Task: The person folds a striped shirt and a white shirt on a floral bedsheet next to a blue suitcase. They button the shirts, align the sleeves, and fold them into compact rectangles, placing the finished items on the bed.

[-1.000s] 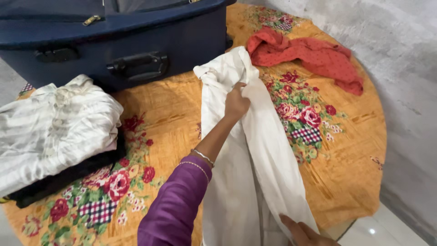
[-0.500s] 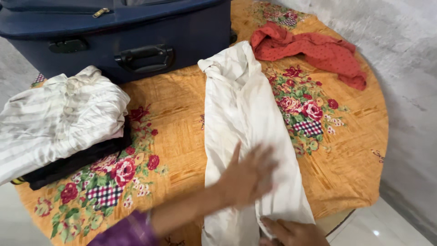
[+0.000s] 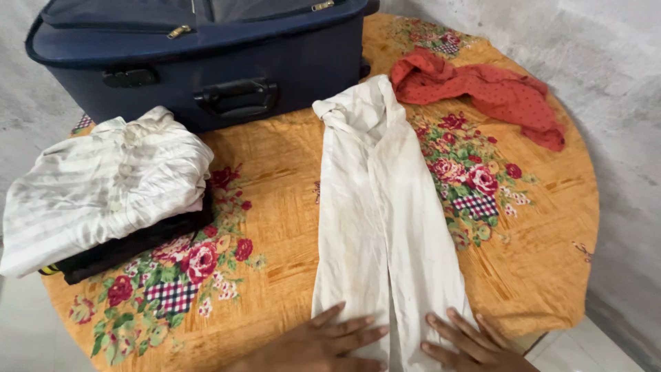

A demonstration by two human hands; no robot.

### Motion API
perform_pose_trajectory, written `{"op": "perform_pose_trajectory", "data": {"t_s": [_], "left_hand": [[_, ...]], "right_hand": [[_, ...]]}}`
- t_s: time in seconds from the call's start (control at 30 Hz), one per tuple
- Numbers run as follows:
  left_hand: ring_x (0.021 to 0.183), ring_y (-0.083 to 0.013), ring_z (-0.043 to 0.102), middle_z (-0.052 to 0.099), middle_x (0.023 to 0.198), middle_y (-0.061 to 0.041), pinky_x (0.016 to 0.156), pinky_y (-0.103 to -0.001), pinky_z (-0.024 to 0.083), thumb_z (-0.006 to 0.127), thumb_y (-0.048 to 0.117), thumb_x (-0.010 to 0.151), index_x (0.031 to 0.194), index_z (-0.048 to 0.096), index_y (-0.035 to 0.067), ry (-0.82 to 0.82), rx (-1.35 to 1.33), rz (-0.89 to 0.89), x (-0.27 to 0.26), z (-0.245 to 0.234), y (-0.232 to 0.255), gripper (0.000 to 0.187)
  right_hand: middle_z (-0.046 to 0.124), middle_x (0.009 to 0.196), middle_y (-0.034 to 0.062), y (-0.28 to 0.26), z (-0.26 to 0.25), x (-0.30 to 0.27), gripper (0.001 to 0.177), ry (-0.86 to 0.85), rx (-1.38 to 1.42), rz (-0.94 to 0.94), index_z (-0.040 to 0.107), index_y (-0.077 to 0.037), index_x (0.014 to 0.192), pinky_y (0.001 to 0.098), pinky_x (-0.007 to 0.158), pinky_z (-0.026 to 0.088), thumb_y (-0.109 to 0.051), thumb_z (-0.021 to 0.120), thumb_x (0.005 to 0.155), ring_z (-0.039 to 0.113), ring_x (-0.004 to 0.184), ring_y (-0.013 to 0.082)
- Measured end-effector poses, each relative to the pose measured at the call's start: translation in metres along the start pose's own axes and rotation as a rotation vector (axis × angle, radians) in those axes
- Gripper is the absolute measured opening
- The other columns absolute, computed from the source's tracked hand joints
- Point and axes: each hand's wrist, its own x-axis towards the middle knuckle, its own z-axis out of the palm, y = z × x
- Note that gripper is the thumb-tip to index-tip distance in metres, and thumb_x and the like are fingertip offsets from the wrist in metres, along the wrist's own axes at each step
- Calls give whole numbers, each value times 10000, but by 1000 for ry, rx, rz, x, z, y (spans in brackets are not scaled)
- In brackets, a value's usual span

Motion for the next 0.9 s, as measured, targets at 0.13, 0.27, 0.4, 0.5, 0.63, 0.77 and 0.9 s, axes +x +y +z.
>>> {"op": "perform_pose_trajectory", "data": {"t_s": [0.13, 0.27, 0.4, 0.5, 0.63, 0.77, 0.9], "left_hand": [[1532, -297, 424, 481, 1636, -102, 1266, -563, 277, 511, 263, 1045, 1424, 592, 154, -5, 0, 29, 0, 1, -5, 403], [1512, -259, 502, 566, 1553, -75, 1300, -528, 308, 520, 253, 1047, 1435, 600, 149, 32, 70, 84, 23, -7, -10, 409], [1344, -252, 636, 669, 1449, -90, 1197, -425, 507, 504, 290, 1066, 1438, 619, 166, -108, -561, -95, 18, -32, -34, 408], [1240, -269, 659, 700, 1347, -165, 1074, -440, 532, 507, 261, 1002, 1386, 614, 73, 51, -876, -391, 48, -42, -86, 441], [1169, -192, 598, 677, 1297, -93, 969, -397, 473, 398, 405, 1017, 1438, 553, 148, 445, -1232, -945, 90, -63, -203, 517], [943, -295, 687, 698, 1161, -149, 762, -480, 623, 456, 470, 918, 1402, 584, 142, 625, -1721, -1067, 92, -50, -286, 598], [1042, -277, 672, 687, 1226, -108, 810, -500, 544, 543, 517, 875, 1431, 510, 120, 601, -1861, -714, 57, -25, -313, 684]], "right_hand": [[236, 1673, -6, 15, 4, -4, 569, 1, 37, -98, 423, -399, 1521, 681, 1130, 203, -582, 464, 984, 207, 1536, 304], [435, 1628, -15, 39, -9, 5, 515, -156, 443, -31, 530, -304, 1535, 510, 1154, 258, -416, 455, 1038, 339, 1507, 260], [595, 1421, 46, 68, -39, 23, 509, -383, 995, 267, 596, -159, 1478, 418, 1082, 456, -314, 571, 994, 545, 1302, 235], [686, 1251, 96, 118, -72, 42, 540, -449, 1308, 511, 616, -77, 1429, 365, 994, 610, -281, 672, 932, 702, 1117, 201], [723, 1318, 55, 206, -49, 143, 662, -114, 1275, 1107, 599, -91, 1408, 345, 1040, 492, -385, 747, 835, 657, 1203, 178], [657, 1355, 77, 240, 10, 190, 710, 194, 1804, 1112, 574, -79, 1425, 399, 1013, 492, -549, 605, 894, 611, 1203, 214], [626, 1373, 51, 261, 42, 160, 724, 274, 2030, 1044, 504, -104, 1467, 402, 1012, 470, -467, 656, 860, 592, 1210, 190]]}}
